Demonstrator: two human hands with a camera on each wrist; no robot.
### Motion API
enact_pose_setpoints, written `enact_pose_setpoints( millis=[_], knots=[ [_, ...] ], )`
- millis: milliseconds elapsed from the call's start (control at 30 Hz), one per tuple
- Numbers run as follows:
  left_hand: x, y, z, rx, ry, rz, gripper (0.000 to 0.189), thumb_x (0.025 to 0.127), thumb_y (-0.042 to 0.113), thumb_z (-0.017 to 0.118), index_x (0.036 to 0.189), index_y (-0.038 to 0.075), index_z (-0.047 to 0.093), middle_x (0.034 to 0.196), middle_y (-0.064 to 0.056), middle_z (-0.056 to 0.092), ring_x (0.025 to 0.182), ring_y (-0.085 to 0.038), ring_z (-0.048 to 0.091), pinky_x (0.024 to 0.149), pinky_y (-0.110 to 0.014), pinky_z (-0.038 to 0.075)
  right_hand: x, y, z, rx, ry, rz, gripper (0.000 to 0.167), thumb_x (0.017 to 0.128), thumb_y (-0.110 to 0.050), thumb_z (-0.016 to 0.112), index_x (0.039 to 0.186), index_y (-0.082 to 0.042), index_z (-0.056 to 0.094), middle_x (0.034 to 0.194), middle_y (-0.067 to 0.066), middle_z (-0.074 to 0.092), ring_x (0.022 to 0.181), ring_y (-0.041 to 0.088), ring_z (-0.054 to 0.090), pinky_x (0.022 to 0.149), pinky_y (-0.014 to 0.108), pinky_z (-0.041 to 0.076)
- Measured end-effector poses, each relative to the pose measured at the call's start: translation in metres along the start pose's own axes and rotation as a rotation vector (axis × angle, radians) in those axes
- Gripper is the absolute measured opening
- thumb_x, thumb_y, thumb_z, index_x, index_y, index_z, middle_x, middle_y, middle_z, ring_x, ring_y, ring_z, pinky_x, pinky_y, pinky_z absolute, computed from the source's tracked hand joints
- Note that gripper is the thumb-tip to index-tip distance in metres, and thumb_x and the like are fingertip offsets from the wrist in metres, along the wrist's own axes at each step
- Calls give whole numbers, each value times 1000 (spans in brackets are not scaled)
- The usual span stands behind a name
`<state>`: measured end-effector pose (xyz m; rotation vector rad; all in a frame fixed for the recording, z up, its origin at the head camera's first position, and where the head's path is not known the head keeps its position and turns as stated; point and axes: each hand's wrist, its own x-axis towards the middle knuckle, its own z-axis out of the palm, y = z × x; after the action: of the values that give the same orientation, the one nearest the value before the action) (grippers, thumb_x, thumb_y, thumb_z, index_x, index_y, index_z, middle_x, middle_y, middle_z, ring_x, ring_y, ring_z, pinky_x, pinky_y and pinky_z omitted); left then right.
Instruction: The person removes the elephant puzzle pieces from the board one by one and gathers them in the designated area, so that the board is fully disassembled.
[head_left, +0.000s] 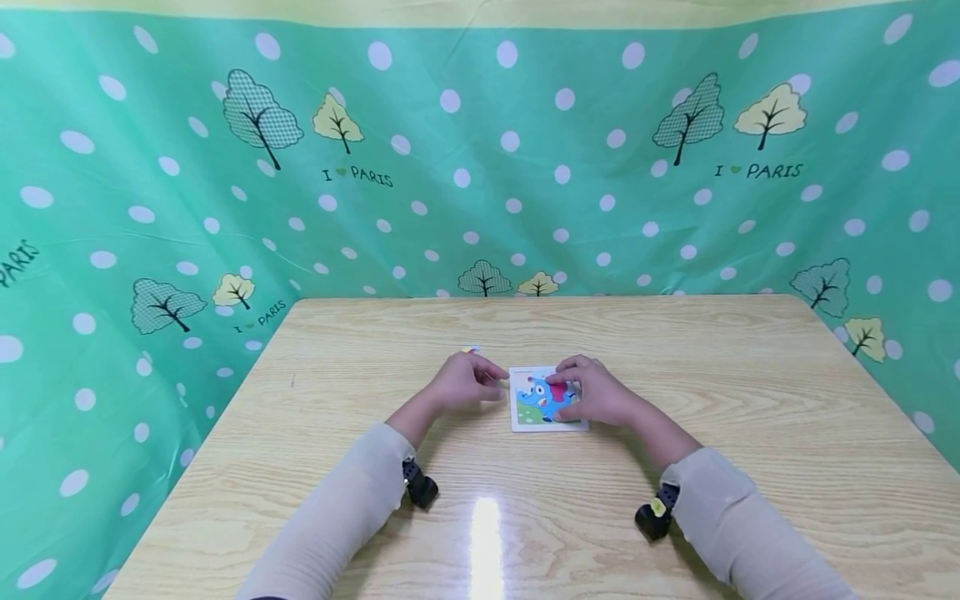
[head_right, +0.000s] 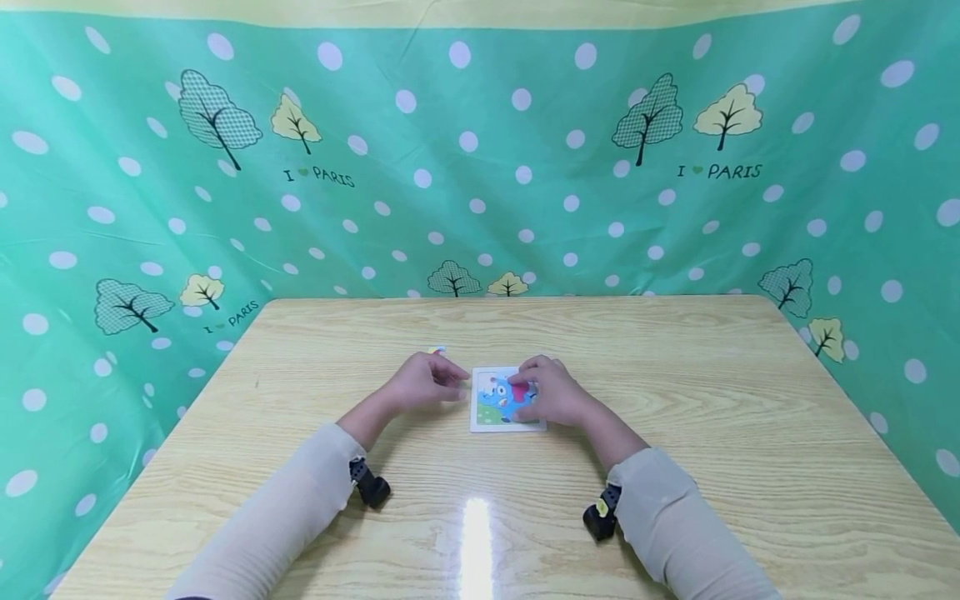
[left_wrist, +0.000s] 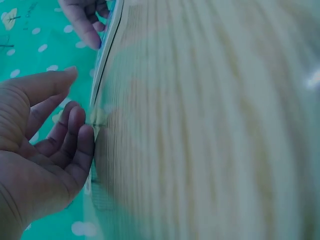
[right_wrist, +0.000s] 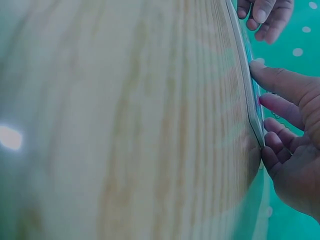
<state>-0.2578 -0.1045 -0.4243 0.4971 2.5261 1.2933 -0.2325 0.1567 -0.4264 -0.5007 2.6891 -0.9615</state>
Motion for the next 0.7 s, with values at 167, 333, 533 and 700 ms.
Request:
enact_pose_setpoints(
  millis=[167,333,533,700],
  knots=[
    [0,4,3,9,-39,-5,26,77,7,81,102,11,76,83,1,68,77,-15,61,67,-27,52,0,0,0,-1,1,-4,56,76,-21,85,128,-13,66,137,11,45,130,36,35,106,56,33],
    [1,11,7,25,-75,18,27,77,10,82,103,10,75,80,3,69,73,-12,62,67,-26,52,0,-1,1,-3,0,-11,56,76,-21,85,128,-12,66,136,11,46,129,36,35,106,56,34],
    [5,18,9,35,-93,2,29,79,9,82,107,11,75,82,-2,67,69,-13,55,63,-25,47,0,-2,0,1,-5,-1,56,76,-22,85,128,-13,65,136,10,45,129,35,35,105,55,35],
    [8,21,13,54,-114,-8,32,77,9,84,107,11,75,91,-1,68,78,-14,58,68,-24,51,-1,-2,-1,-16,-8,-5,57,77,-22,85,129,-13,65,136,10,45,129,35,35,105,55,35]
  ],
)
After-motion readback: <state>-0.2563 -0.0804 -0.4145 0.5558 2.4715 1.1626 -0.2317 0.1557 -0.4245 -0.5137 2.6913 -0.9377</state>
